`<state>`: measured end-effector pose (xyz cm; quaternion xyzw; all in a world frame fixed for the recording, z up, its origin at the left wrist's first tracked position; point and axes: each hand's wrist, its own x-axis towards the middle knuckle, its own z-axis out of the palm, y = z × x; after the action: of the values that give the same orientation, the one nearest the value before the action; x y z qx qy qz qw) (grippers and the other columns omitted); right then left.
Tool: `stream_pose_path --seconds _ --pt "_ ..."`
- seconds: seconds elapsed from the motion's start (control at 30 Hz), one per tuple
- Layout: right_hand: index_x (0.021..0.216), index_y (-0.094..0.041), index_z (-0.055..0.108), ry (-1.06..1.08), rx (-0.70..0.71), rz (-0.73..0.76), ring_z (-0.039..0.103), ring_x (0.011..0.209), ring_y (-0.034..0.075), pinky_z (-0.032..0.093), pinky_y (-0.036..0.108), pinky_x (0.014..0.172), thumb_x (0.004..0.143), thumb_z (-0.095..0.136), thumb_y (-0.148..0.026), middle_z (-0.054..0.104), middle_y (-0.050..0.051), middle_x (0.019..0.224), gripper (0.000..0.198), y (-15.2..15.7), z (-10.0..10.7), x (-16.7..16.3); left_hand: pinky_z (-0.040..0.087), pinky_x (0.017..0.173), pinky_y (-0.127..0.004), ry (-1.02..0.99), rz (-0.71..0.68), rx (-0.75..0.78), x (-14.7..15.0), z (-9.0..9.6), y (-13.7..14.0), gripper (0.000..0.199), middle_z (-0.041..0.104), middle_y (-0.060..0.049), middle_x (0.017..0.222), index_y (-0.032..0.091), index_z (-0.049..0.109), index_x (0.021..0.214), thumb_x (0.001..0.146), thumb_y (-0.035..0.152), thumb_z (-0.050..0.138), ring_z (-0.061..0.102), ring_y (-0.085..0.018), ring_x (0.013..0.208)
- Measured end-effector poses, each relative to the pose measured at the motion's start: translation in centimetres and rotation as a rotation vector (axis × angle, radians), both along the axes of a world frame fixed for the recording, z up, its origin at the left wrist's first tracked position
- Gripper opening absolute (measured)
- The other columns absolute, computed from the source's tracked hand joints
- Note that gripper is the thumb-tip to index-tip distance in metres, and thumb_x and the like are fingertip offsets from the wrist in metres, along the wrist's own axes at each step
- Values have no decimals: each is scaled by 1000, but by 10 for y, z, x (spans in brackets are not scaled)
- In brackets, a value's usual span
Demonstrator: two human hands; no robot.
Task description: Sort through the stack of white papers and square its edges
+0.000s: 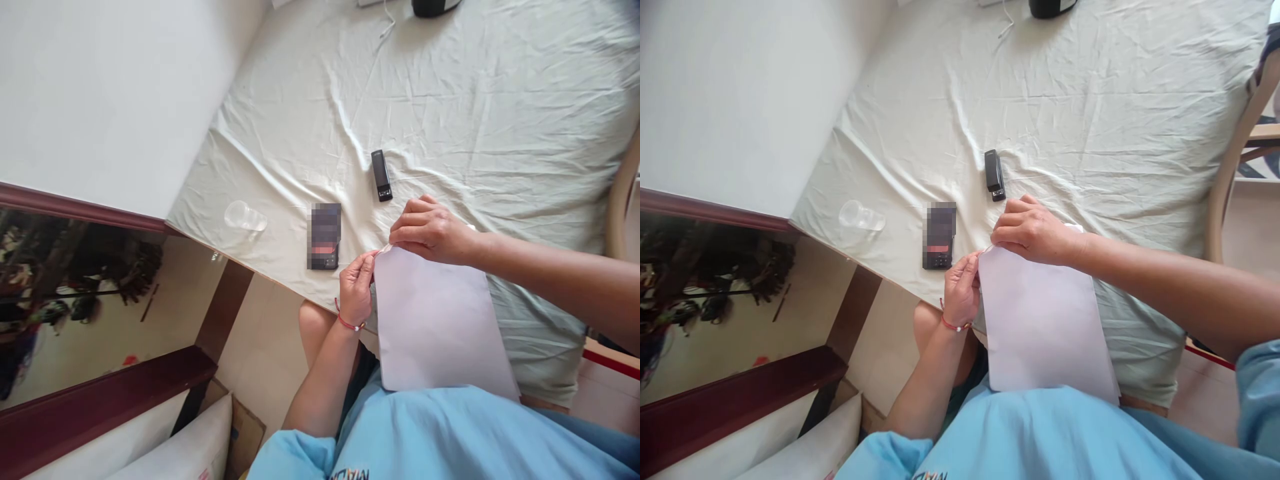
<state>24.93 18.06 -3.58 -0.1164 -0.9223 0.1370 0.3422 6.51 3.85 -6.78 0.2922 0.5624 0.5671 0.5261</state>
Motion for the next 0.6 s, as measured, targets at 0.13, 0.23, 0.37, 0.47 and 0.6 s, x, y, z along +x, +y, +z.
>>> stream_pose_path --seconds 0.13,0.23,0.37,0.47,0.6 --pt "95 -20 70 20 8 13 54 88 18 35 37 81 107 58 -21 77 1 95 17 1 0 1 40 62 -22 -17 -15 8 -1 1 2 39 59 0 72 18 74 88 96 55 72 48 -11 66" --pt "96 -20 71 38 13 22 55 88 18 35 37 81 107 58 -21 77 2 96 17 2 0 1 32 56 -22 -21 -17 13 -1 2 3 45 45 3 65 17 64 77 96 57 71 36 -9 61" --pt "96 -21 71 36 14 28 55 88 19 35 38 81 108 56 -23 77 2 96 19 2 -1 1 29 55 -22 40 -14 -11 -1 0 3 47 41 4 65 17 66 82 96 62 70 32 -9 60" --pt "96 -21 71 3 -17 23 56 88 19 36 39 81 109 53 -25 77 3 95 23 2 1 1 30 56 -22 126 -18 -28 -2 0 2 48 43 4 67 17 70 87 96 64 68 34 -10 61" --pt "95 -21 72 -24 -113 23 56 88 20 36 39 80 108 53 -28 76 5 94 24 2 2 2 32 57 -24 251 -38 -27 -2 6 2 50 46 3 66 18 73 89 97 66 64 36 -12 62"
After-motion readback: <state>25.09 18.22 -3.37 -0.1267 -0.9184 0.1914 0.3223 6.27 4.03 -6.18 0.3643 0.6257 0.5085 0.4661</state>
